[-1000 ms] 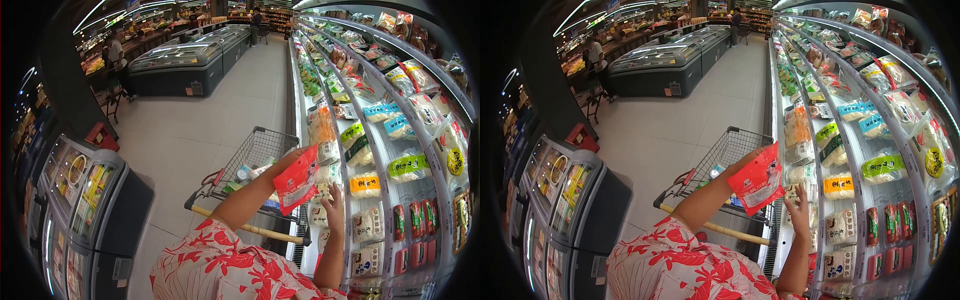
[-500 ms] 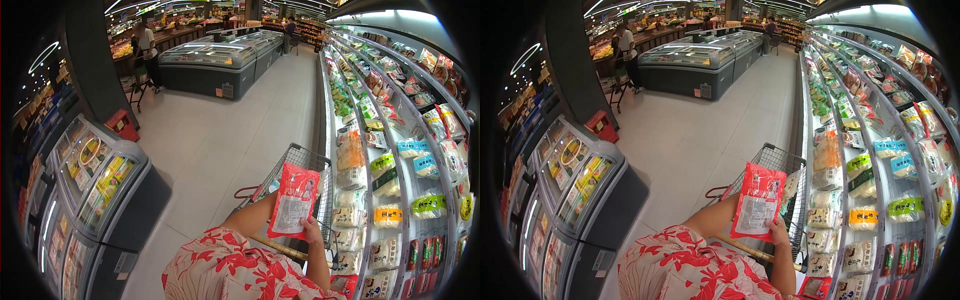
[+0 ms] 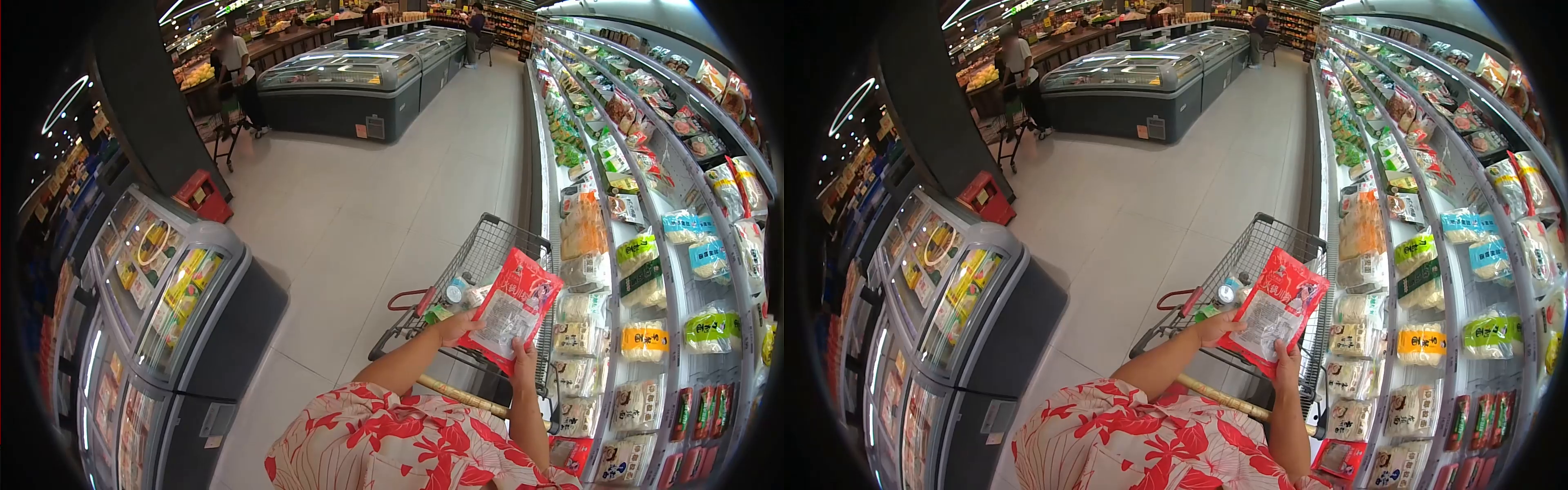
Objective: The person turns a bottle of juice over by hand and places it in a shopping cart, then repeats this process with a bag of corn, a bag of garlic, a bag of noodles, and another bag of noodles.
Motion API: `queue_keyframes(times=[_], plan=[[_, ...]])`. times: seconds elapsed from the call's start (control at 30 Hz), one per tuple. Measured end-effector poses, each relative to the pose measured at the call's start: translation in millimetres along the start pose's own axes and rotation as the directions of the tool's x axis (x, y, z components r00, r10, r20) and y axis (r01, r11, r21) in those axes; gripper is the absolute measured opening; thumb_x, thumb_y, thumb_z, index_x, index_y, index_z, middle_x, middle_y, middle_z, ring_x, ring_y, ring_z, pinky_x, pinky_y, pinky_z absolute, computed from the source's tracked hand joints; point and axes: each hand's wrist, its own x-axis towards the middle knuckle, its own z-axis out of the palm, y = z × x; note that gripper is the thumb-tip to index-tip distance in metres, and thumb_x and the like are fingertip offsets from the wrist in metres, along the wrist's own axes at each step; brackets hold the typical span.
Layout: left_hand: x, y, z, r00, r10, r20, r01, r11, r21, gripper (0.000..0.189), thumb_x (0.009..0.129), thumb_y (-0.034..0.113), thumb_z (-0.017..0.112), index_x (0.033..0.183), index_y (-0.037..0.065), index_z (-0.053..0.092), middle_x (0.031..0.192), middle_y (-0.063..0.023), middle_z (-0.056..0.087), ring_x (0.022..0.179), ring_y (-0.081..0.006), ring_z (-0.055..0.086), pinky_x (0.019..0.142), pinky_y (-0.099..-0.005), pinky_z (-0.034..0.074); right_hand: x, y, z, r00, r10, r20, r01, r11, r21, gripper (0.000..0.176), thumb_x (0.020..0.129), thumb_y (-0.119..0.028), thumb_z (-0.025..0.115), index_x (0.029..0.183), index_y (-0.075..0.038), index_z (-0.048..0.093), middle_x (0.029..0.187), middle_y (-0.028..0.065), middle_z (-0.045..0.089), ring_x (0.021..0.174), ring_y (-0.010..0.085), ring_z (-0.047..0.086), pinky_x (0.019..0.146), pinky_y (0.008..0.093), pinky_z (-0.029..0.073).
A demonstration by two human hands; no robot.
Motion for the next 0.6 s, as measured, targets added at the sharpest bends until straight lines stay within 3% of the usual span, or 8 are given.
queue_keyframes(times=[0.27,0.33,0.5,0.6], plan=[[-1.0,-4.3,-2.1,0.995,0.063,-0.081,-0.066,0.997,-0.042,0.045,0.092,0.013,0.056,0.136,0.010,0.043,0.129,-0.0067,0.054,0.118,-0.0184,0.051,0.101,-0.0362,0.042,-5.9,-10.1,15.7,1.000,0.002,-0.005,-0.002,1.000,0.030,0.032,0.090,-0.014,0.060,0.119,-0.002,0.054,0.110,0.0089,0.063,0.097,0.0194,0.062,0.086,0.0344,0.051],[-6.6,2.5,5.7,0.991,0.093,-0.096,-0.096,0.995,-0.026,0.042,0.092,0.012,0.055,0.133,0.010,0.047,0.126,-0.0066,0.056,0.117,-0.0175,0.053,0.100,-0.0358,0.042,-7.5,-17.0,22.6,0.999,0.006,0.048,-0.009,0.998,0.065,0.034,0.090,-0.017,0.062,0.120,-0.002,0.054,0.112,0.0088,0.062,0.097,0.0159,0.060,0.086,0.0314,0.049],[-8.3,5.6,14.2,0.990,0.112,-0.087,-0.117,0.992,-0.050,0.035,0.092,0.011,0.055,0.127,0.008,0.053,0.123,-0.0081,0.059,0.111,-0.0193,0.057,0.098,-0.0360,0.045,-1.1,-27.7,20.4,0.995,0.040,0.094,-0.041,0.999,0.018,0.032,0.090,-0.018,0.062,0.117,-0.001,0.056,0.109,0.0081,0.064,0.095,0.0146,0.061,0.084,0.0300,0.049],[-9.8,11.2,13.1,0.980,0.161,-0.120,-0.168,0.984,-0.052,0.034,0.091,0.011,0.056,0.125,0.008,0.055,0.122,-0.0081,0.060,0.110,-0.0223,0.059,0.097,-0.0409,0.047,2.7,-32.5,27.0,0.992,0.052,0.115,-0.050,0.999,-0.014,0.030,0.090,-0.017,0.062,0.116,-0.001,0.058,0.107,0.0079,0.065,0.093,0.0141,0.061,0.083,0.0298,0.050]])
